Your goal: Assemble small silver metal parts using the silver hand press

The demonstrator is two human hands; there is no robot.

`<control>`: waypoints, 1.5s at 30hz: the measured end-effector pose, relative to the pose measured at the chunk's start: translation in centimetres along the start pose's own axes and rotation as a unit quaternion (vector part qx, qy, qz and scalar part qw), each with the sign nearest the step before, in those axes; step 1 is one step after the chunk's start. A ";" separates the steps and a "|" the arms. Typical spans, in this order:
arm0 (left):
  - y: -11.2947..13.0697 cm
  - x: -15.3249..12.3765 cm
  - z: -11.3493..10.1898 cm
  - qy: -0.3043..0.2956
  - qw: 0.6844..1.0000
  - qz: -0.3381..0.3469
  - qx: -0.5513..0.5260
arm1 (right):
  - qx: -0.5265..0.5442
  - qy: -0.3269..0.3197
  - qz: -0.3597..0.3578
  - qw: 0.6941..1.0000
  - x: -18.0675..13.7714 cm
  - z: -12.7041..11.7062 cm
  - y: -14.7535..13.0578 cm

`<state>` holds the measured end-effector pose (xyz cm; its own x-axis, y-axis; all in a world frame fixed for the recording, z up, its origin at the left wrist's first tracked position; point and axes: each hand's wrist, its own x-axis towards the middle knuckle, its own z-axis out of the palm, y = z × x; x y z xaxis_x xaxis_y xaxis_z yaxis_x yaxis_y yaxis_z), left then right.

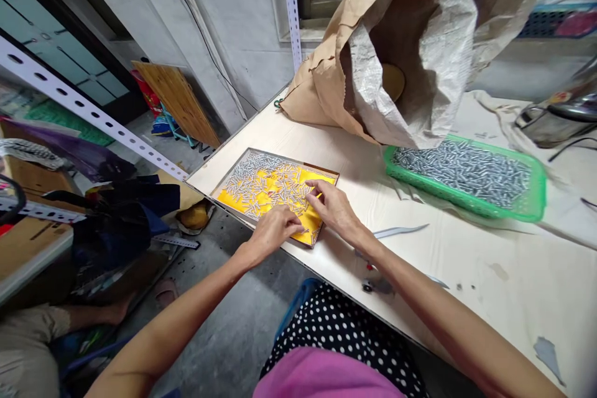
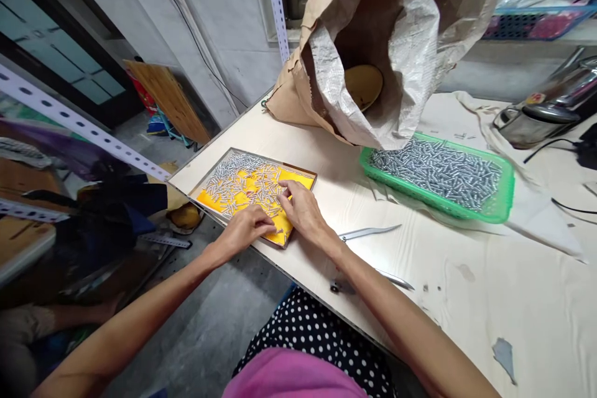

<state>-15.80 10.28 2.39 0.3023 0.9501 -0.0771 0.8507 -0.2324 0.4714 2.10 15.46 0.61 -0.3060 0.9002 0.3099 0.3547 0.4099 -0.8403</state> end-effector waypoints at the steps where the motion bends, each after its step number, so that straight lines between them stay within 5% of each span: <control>1: 0.5 0.1 0.1 -0.030 0.999 0.012 0.025 | -0.002 0.005 -0.004 1.000 -0.1 -0.3 -0.1; 6: 1.6 1.5 0.6 -0.073 0.994 0.035 0.075 | 0.002 0.022 -0.015 1.000 -0.5 -1.5 -1.0; 10: 0.8 2.6 0.3 -0.032 0.995 -0.047 -0.087 | 0.034 0.024 0.027 0.999 -1.1 -1.4 -1.2; 15: 0.8 2.5 -0.4 -0.009 0.906 -0.180 -0.383 | 0.120 -0.007 0.113 0.986 -1.3 0.2 -1.0; 21: 1.9 2.2 -0.9 0.043 0.846 -0.198 -0.493 | 0.100 0.024 0.092 0.990 -0.8 1.0 -1.6; 28: 0.9 2.7 -1.6 -0.056 0.760 -0.220 -0.609 | 0.033 0.056 0.027 0.998 -0.4 0.8 -2.0; 36: -0.4 2.1 -2.2 0.137 0.825 -0.241 -0.492 | -0.026 -0.015 -0.022 0.999 -0.2 -1.2 -0.5; 45: 1.3 -1.2 -2.8 0.163 0.823 -0.173 -0.517 | -0.089 0.042 0.009 0.995 -5.6 -8.0 -0.8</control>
<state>-16.24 9.42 5.55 -0.1561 0.9665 -0.2038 -0.0089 0.2050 0.9787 10.58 11.27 3.11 -0.2260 0.9139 0.3373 0.5135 0.4060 -0.7560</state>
